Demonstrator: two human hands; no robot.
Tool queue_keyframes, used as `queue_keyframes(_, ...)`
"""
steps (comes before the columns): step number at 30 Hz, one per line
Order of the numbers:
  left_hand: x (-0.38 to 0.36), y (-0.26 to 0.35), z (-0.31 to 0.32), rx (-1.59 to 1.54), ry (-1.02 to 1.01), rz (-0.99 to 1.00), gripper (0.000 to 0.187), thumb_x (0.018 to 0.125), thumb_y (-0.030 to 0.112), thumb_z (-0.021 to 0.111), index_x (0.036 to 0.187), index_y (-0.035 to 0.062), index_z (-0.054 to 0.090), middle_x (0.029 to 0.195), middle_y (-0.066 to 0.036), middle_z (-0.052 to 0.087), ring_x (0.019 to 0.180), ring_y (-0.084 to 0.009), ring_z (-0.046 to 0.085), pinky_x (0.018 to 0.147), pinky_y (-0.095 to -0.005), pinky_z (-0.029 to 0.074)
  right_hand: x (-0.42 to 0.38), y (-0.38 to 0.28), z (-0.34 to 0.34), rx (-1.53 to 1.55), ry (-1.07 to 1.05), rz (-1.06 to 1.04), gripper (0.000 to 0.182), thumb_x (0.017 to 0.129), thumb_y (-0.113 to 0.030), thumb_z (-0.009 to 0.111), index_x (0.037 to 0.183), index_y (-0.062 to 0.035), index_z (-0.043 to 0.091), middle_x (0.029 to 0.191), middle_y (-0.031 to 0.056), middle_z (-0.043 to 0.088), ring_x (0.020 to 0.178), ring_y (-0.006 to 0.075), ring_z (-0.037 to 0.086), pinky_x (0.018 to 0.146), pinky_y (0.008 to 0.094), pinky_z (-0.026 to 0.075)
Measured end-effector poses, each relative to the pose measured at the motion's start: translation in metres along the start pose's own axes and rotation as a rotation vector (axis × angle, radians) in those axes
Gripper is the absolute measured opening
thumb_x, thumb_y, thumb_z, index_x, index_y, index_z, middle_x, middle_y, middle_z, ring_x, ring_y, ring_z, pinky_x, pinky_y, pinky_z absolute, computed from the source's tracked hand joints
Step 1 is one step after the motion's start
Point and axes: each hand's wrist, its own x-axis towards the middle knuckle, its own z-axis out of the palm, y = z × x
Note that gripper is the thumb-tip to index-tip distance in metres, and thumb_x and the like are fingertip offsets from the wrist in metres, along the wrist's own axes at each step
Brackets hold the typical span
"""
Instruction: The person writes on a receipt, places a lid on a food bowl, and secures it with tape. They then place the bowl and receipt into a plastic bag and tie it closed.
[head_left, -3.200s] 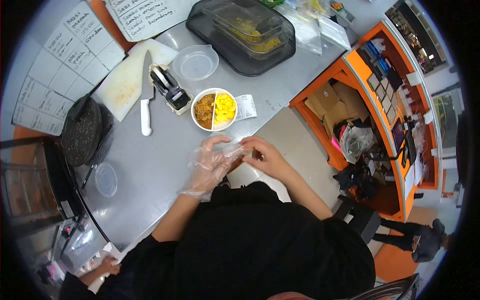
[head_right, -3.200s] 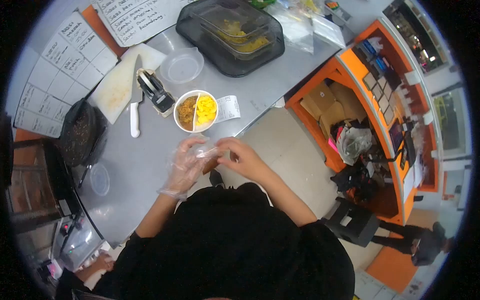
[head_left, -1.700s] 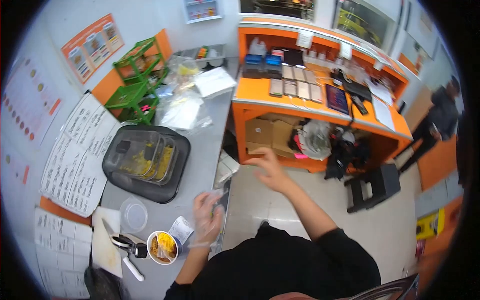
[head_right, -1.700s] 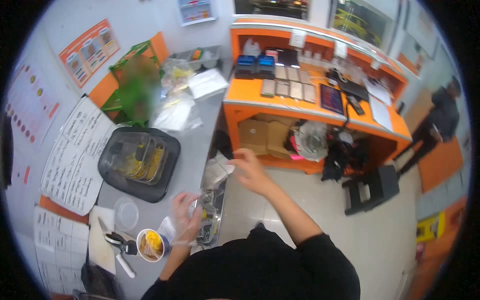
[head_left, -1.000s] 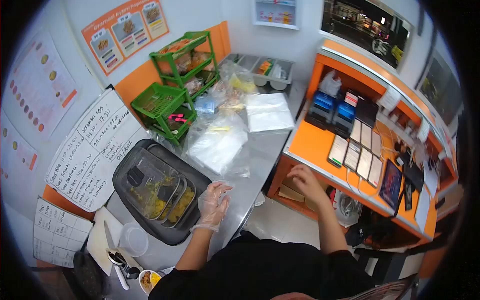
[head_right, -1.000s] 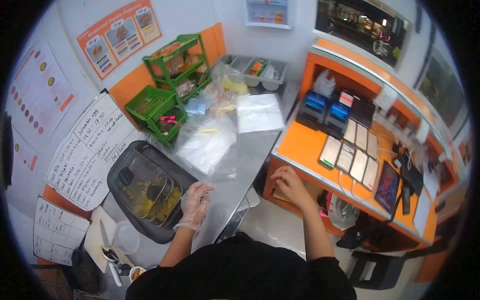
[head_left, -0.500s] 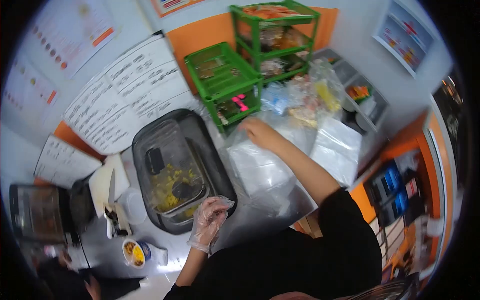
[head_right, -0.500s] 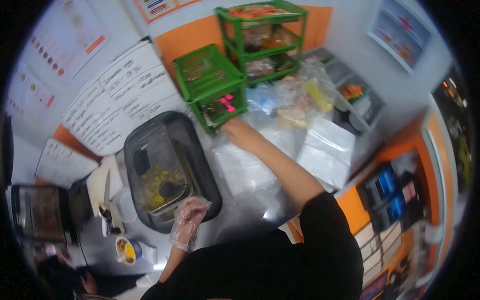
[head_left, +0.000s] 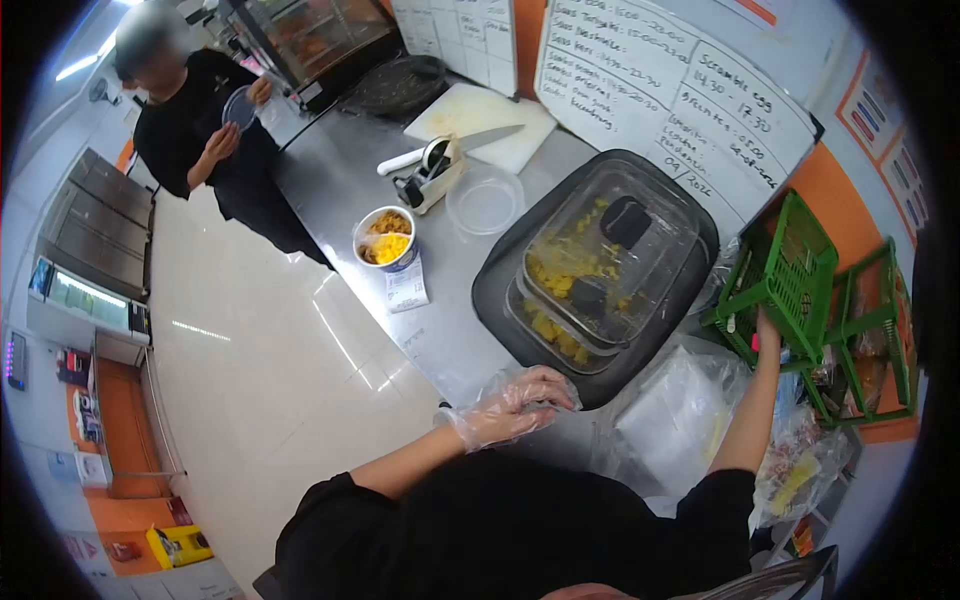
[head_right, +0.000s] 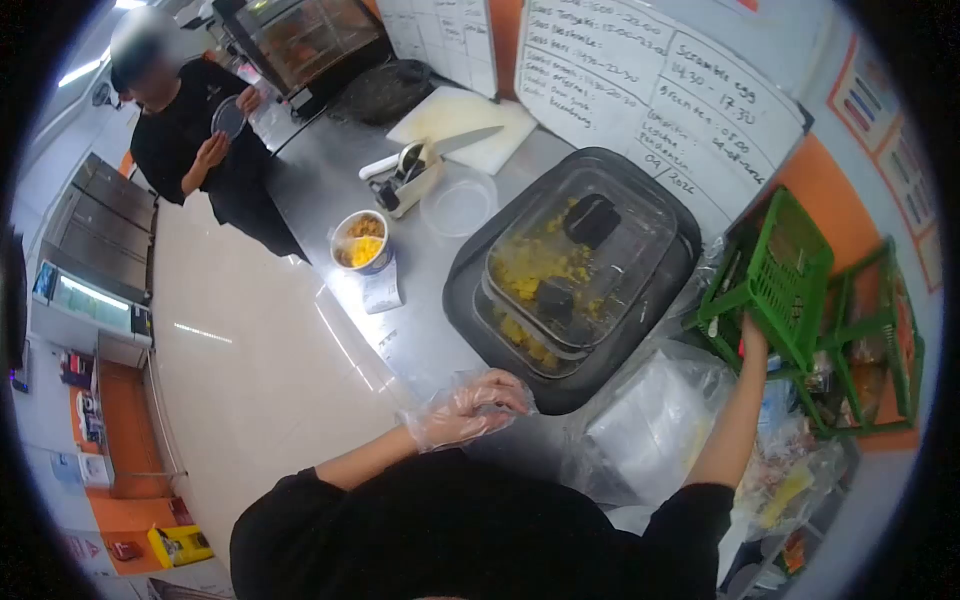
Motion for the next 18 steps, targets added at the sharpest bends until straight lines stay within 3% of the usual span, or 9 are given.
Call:
queue_keyframes(4, -0.013, -0.008, -0.014, -0.059, -0.09, 0.039, 0.019, 0.084, 0.005, 0.056, 0.102, 0.0091, 0.061, 0.113, -0.008, 0.046, 0.109, -0.0223, 0.047, 0.093, -0.0347, 0.038, -0.075, -0.053, -0.019, 0.32, -0.126, -0.088, 0.037, 0.086, -0.031, 0.057, 0.113, -0.0053, 0.052, 0.115, 0.0058, 0.05, 0.099, 0.0167, 0.05, 0.084, 0.0298, 0.042)
queue_keyframes(6, -0.018, -0.008, -0.018, -0.123, -0.133, 0.066, 0.019, 0.084, 0.004, 0.055, 0.102, 0.009, 0.06, 0.113, -0.008, 0.046, 0.109, -0.0223, 0.047, 0.093, -0.0348, 0.038, -0.115, -0.035, -0.032, 0.21, -0.07, -0.035, 0.03, 0.086, -0.03, 0.058, 0.106, -0.0078, 0.052, 0.109, 0.0035, 0.052, 0.091, 0.0121, 0.053, 0.075, 0.0239, 0.042)
queue_keyframes(8, -0.028, -0.008, -0.034, -0.207, -0.158, 0.088, 0.019, 0.085, 0.004, 0.055, 0.103, 0.0091, 0.059, 0.114, -0.009, 0.046, 0.109, -0.0226, 0.047, 0.093, -0.035, 0.038, -0.203, -0.092, -0.004, 0.216, 0.211, 0.014, 0.027, 0.088, -0.024, 0.053, 0.111, -0.0096, 0.048, 0.105, 0.0018, 0.051, 0.094, 0.0115, 0.05, 0.075, 0.0219, 0.039)
queue_keyframes(11, -0.047, -0.016, -0.059, -0.192, -0.141, 0.088, 0.02, 0.085, 0.004, 0.054, 0.103, 0.009, 0.059, 0.113, -0.009, 0.046, 0.109, -0.024, 0.047, 0.093, -0.0357, 0.038, -0.265, -0.145, 0.029, 0.653, -0.094, -0.074, 0.026, 0.085, -0.025, 0.055, 0.103, -0.008, 0.049, 0.1, 0.0012, 0.05, 0.093, 0.0126, 0.05, 0.082, 0.023, 0.038)
queue_keyframes(13, -0.066, -0.018, -0.082, -0.083, -0.111, 0.114, 0.02, 0.084, 0.004, 0.054, 0.104, 0.0091, 0.059, 0.112, -0.009, 0.047, 0.11, -0.0249, 0.046, 0.093, -0.0362, 0.038, -0.312, -0.225, 0.102, 0.593, -0.205, -0.202, 0.024, 0.086, -0.021, 0.051, 0.107, -0.0082, 0.049, 0.101, 0.0006, 0.049, 0.098, 0.0121, 0.047, 0.085, 0.0253, 0.037)
queue_keyframes(15, -0.082, -0.016, -0.108, -0.002, -0.066, 0.135, 0.021, 0.084, 0.004, 0.055, 0.104, 0.0095, 0.059, 0.112, -0.009, 0.048, 0.111, -0.0257, 0.046, 0.093, -0.0368, 0.039, -0.306, -0.254, 0.163, 0.25, -0.64, -0.35, 0.021, 0.085, -0.013, 0.05, 0.104, -0.0052, 0.051, 0.103, 0.002, 0.051, 0.096, 0.0143, 0.049, 0.085, 0.026, 0.039)
queue_keyframes(17, -0.11, -0.014, -0.135, 0.042, -0.021, 0.147, 0.021, 0.084, 0.004, 0.055, 0.104, 0.01, 0.059, 0.11, -0.009, 0.049, 0.11, -0.0263, 0.046, 0.093, -0.0377, 0.039, -0.349, -0.323, 0.242, -0.01, -0.85, -0.596, 0.017, 0.081, 0.0, 0.049, 0.098, -0.0026, 0.054, 0.095, 0.0077, 0.057, 0.09, 0.0187, 0.054, 0.081, 0.0293, 0.042)
queue_keyframes(18, -0.127, -0.013, -0.146, 0.102, 0.036, 0.107, 0.02, 0.084, 0.006, 0.055, 0.103, 0.0097, 0.059, 0.109, -0.009, 0.05, 0.108, -0.0262, 0.048, 0.091, -0.0373, 0.04, -0.367, -0.35, 0.277, -0.083, -0.973, -0.73, 0.017, 0.08, -0.001, 0.051, 0.096, -0.0014, 0.055, 0.09, 0.0121, 0.057, 0.086, 0.0223, 0.056, 0.079, 0.0302, 0.044)
